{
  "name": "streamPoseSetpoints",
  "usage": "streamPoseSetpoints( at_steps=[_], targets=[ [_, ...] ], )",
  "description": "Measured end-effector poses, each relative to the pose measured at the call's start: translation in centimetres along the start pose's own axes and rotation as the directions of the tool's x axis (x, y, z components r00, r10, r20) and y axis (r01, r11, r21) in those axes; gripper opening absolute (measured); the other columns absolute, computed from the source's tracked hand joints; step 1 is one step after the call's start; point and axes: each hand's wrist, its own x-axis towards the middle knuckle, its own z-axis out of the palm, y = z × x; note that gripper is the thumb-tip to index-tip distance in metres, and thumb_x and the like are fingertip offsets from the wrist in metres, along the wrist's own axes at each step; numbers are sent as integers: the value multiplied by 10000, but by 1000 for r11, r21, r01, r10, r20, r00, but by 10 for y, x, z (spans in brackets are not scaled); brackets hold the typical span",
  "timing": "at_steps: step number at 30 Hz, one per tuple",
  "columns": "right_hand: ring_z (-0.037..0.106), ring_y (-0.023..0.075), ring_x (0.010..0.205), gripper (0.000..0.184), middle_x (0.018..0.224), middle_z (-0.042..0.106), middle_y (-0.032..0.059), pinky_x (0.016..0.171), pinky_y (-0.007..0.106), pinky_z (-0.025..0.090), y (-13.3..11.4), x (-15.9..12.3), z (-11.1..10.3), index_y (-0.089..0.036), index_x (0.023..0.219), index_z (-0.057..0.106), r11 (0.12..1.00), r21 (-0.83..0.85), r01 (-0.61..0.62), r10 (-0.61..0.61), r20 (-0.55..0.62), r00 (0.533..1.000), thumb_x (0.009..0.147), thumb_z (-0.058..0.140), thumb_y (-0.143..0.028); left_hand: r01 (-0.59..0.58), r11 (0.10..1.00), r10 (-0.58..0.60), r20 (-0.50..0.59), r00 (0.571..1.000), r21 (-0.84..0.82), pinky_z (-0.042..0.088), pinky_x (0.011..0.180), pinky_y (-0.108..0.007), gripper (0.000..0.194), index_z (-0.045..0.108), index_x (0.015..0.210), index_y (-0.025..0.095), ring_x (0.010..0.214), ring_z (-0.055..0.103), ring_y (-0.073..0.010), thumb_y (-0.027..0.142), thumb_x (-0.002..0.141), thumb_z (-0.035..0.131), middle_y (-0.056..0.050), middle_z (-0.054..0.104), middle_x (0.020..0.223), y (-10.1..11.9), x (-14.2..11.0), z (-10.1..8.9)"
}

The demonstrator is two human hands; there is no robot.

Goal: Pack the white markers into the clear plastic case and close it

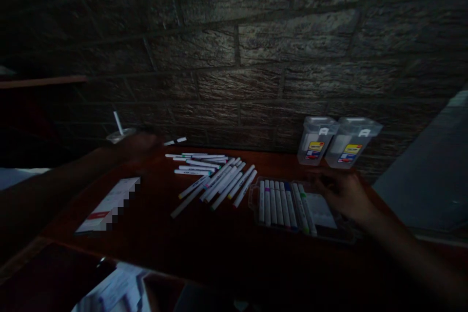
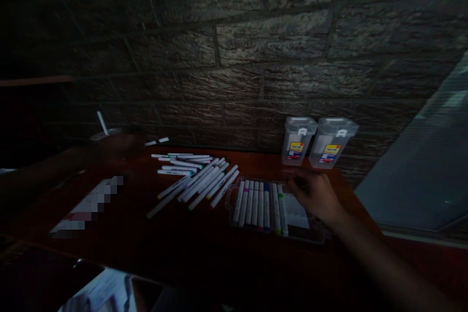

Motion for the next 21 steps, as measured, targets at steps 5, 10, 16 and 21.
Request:
streamPoseSetpoints(
  at_steps=[5, 10, 16, 21],
  targets=[
    [784, 236, 711, 263, 893, 822, 94, 638, 344, 626, -9, -2, 5, -182, 1044, 773, 998, 59, 14, -15, 17, 1000, 981, 570, -338, -135, 961, 173, 142, 975, -243, 463, 770, -255, 222, 644, 1019, 151, 859, 626, -173, 339, 1004, 527, -27, 686, 924, 78, 8, 65],
    [755, 219, 696, 340, 876, 804, 92, 607, 331, 597, -32, 5, 11, -148, 1158, 745, 985, 149, -85, 80, 40, 996, 1005, 578, -402, -120, 717, 286, 133, 949, -686, 495, 787, -291, 235, 616, 947, 175, 838, 624, -169, 392, 995, 536, -24, 660, 892, 161, 7, 134],
    [771, 229, 945, 337, 1041, 809, 88, 820, 376, 617, -73, 27, 46, -211, 1215, 731, 912, 386, -140, 89, 149, 985, 1011, 604, -447, 35, 304, 204, 101, 974, -952, 447, 673, -256, 222, 639, 891, 172, 709, 572, -136, 386, 954, 643, 3, 623, 790, 212, -10, 158],
    [736, 202, 810, 251, 831, 771, 17, 765, 338, 586, -97, 24, 76, -221, 933, 759, 875, 481, -62, 18, 96, 995, 1009, 622, -416, 2, 281, 206, 62, 977, -960, 476, 636, -267, 235, 633, 966, 180, 701, 595, -150, 414, 957, 651, -17, 661, 850, 219, -25, 172]
  ],
)
